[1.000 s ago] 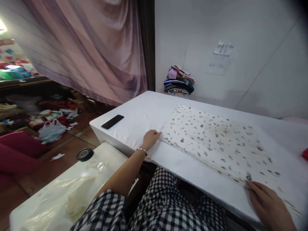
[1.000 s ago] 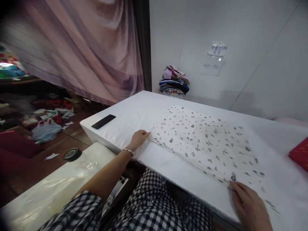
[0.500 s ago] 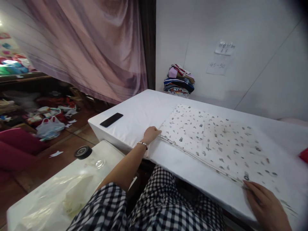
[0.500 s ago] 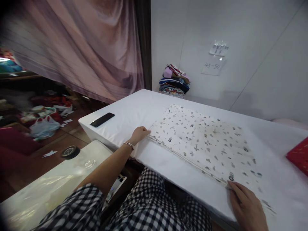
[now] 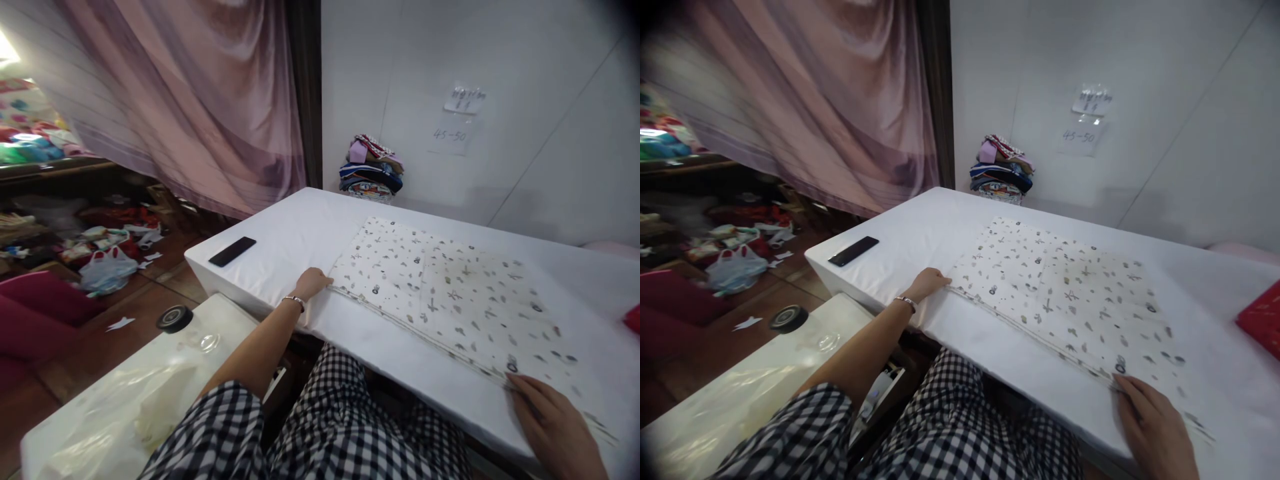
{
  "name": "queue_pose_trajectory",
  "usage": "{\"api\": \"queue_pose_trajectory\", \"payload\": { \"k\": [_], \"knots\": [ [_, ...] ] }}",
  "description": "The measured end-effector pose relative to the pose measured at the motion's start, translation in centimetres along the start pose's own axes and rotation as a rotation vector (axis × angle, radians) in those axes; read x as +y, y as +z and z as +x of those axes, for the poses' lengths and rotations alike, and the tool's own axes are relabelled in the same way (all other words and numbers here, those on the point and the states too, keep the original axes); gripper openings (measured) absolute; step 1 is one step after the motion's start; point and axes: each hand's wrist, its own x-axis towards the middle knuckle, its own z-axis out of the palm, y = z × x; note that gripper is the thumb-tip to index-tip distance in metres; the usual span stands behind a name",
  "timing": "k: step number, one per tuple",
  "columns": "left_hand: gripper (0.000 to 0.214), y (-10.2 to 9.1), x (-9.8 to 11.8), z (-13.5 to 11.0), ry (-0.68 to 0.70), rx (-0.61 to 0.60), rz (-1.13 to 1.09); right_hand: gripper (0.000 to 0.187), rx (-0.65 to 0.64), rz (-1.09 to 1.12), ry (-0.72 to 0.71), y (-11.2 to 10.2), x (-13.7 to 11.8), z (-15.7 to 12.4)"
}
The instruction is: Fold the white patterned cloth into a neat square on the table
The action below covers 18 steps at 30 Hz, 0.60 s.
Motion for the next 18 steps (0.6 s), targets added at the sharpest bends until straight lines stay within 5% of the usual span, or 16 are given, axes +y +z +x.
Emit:
{"api": "queue_pose_trajectory", "payload": {
  "k": [18],
  "knots": [
    [0.029, -0.8, 0.7, -0.4, 0.049, -0.111, 0.045, 0.041, -0.026, -0.017, -0.014, 0.0, 0.2, 0.0]
  ]
}}
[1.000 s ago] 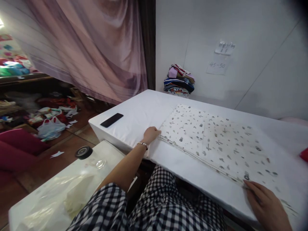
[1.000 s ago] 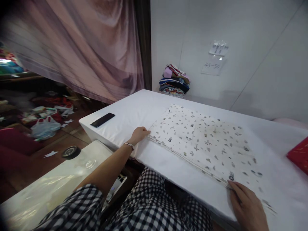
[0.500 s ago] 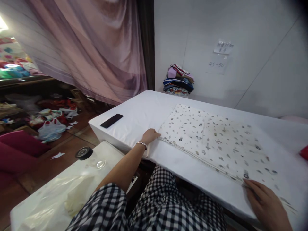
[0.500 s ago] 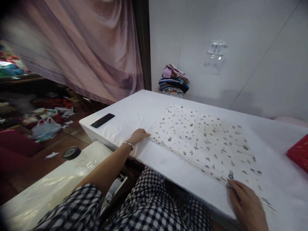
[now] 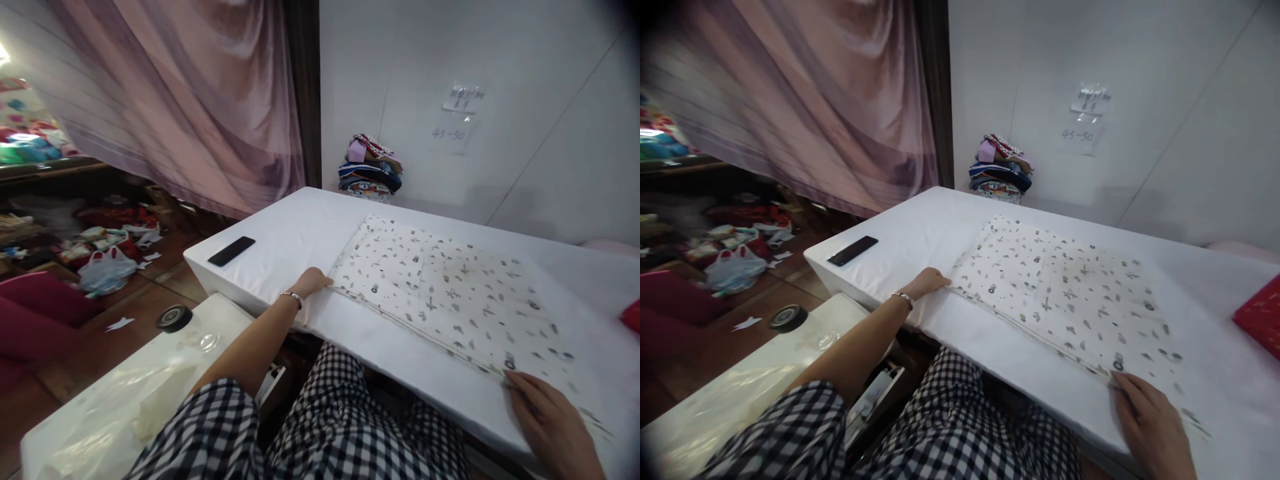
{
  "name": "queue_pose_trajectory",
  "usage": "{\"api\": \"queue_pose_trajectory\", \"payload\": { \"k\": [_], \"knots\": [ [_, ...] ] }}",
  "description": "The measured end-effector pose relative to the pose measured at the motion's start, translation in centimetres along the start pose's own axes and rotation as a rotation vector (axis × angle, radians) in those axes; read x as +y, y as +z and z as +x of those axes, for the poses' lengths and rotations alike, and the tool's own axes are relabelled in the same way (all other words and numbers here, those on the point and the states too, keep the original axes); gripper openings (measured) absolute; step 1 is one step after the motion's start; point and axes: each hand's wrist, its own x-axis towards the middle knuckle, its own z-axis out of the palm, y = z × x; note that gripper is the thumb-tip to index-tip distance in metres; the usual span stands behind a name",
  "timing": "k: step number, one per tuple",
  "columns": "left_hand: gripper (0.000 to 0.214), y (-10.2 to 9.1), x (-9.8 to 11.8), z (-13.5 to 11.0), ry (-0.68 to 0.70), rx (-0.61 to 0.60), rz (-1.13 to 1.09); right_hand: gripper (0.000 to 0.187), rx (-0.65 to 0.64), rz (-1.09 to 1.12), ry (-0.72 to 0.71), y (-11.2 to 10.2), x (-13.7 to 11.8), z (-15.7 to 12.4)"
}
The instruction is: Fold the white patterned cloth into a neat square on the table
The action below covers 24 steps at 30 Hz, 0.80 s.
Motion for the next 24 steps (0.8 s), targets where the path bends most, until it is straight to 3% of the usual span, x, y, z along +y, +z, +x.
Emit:
{"api": "queue_pose_trajectory", "payload": {
  "k": [12, 24],
  "knots": [
    [0.024, -0.2, 2.0, -0.5, -0.007, 0.006, 0.154, 0.043, 0.004, -0.001, -0.026, 0.2, 0.2, -0.1],
    [0.017, -1.4, 1.5, 0.1, -0.052, -0.16, -0.19, 0.042, 0.016, -0.012, -0.043, 0.1, 0.0, 0.0]
  ]
}}
